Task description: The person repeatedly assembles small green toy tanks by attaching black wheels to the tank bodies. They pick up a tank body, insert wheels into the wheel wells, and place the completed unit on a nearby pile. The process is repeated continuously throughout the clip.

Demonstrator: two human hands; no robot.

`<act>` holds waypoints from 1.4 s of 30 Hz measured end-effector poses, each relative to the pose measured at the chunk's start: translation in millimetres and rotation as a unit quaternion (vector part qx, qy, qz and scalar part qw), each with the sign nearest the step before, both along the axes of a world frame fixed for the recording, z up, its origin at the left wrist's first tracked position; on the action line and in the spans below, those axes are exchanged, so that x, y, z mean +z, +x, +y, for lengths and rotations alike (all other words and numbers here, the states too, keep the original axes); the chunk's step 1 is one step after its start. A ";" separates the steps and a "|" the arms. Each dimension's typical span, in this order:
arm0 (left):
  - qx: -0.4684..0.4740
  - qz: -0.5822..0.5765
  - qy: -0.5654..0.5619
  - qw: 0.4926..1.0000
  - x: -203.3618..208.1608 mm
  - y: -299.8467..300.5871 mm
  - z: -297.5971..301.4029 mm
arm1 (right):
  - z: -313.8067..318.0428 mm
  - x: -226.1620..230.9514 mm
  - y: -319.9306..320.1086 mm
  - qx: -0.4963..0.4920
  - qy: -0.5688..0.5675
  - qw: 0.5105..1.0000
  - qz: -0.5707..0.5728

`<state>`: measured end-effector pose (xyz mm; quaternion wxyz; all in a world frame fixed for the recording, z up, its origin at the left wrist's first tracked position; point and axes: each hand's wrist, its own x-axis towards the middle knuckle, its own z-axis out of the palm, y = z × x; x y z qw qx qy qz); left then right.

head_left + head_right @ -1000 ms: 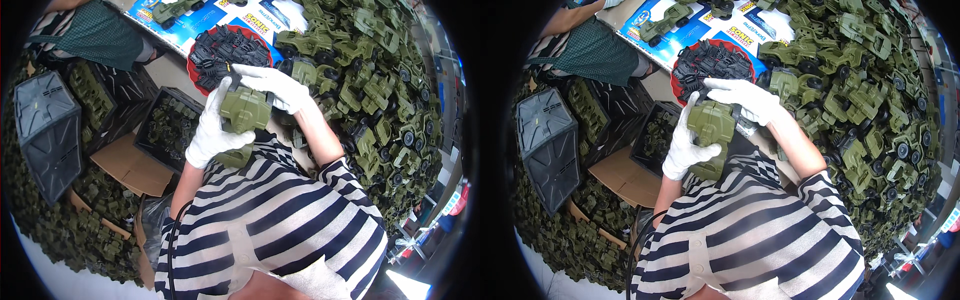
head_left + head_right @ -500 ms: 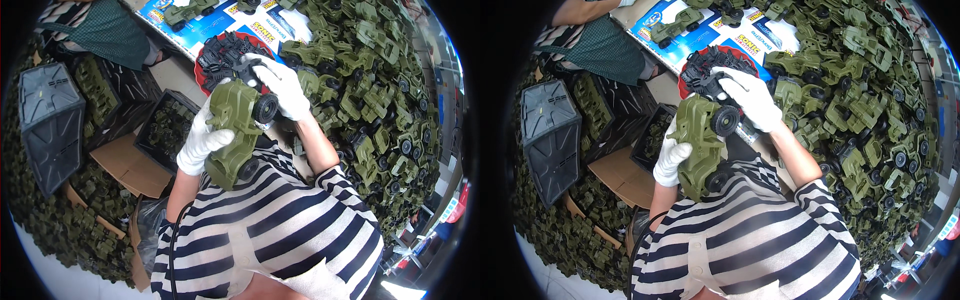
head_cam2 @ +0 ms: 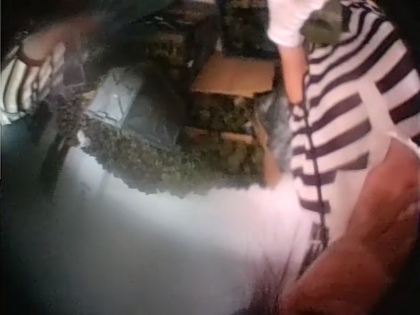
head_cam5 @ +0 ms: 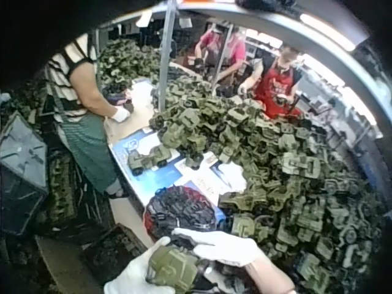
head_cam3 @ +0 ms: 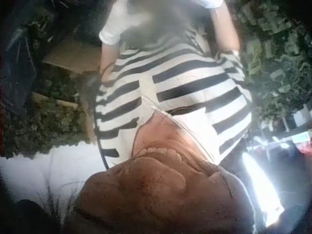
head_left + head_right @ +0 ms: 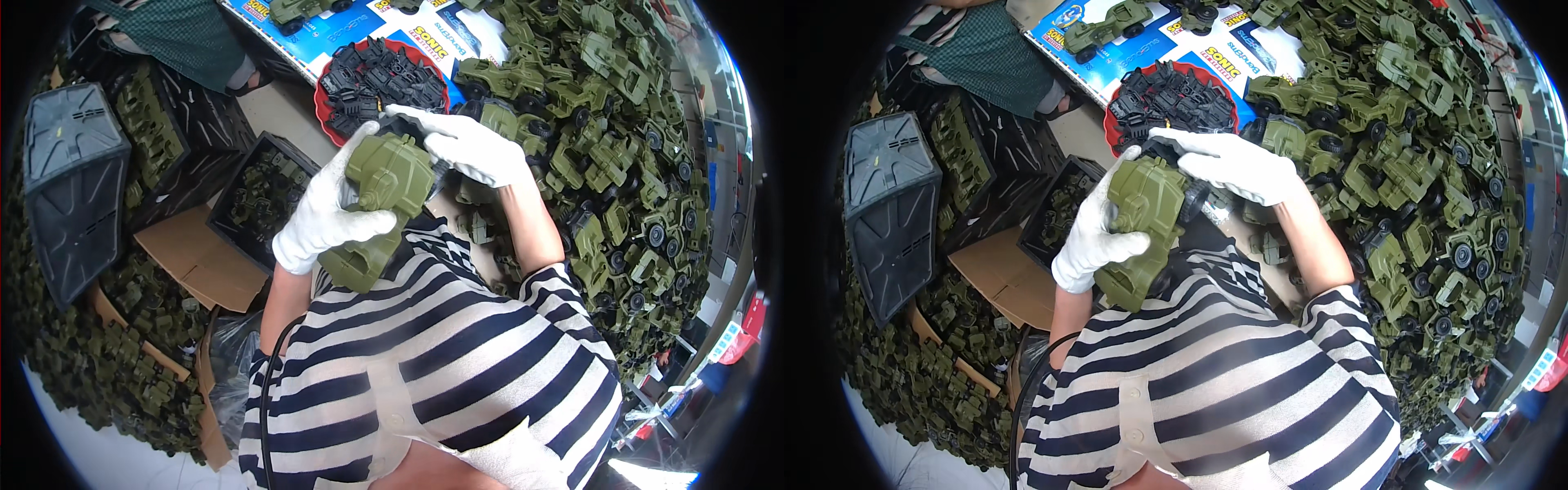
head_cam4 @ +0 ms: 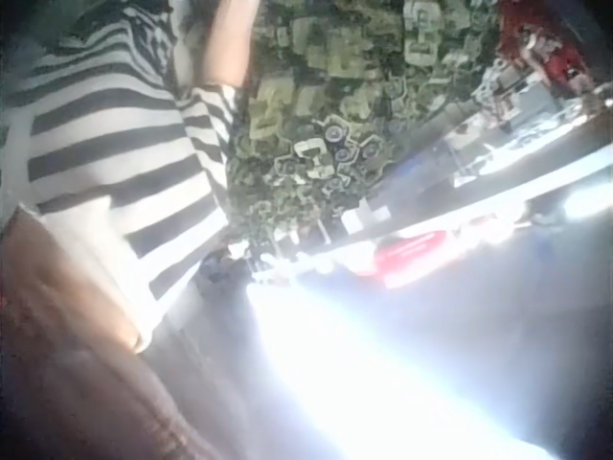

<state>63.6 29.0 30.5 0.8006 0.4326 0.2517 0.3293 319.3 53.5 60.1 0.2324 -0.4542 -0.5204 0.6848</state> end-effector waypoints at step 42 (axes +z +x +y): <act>0.005 -0.051 -0.220 0.974 27.4 6.8 -10.0 | -26.1 -45.2 -9.4 -0.228 -0.123 0.926 0.273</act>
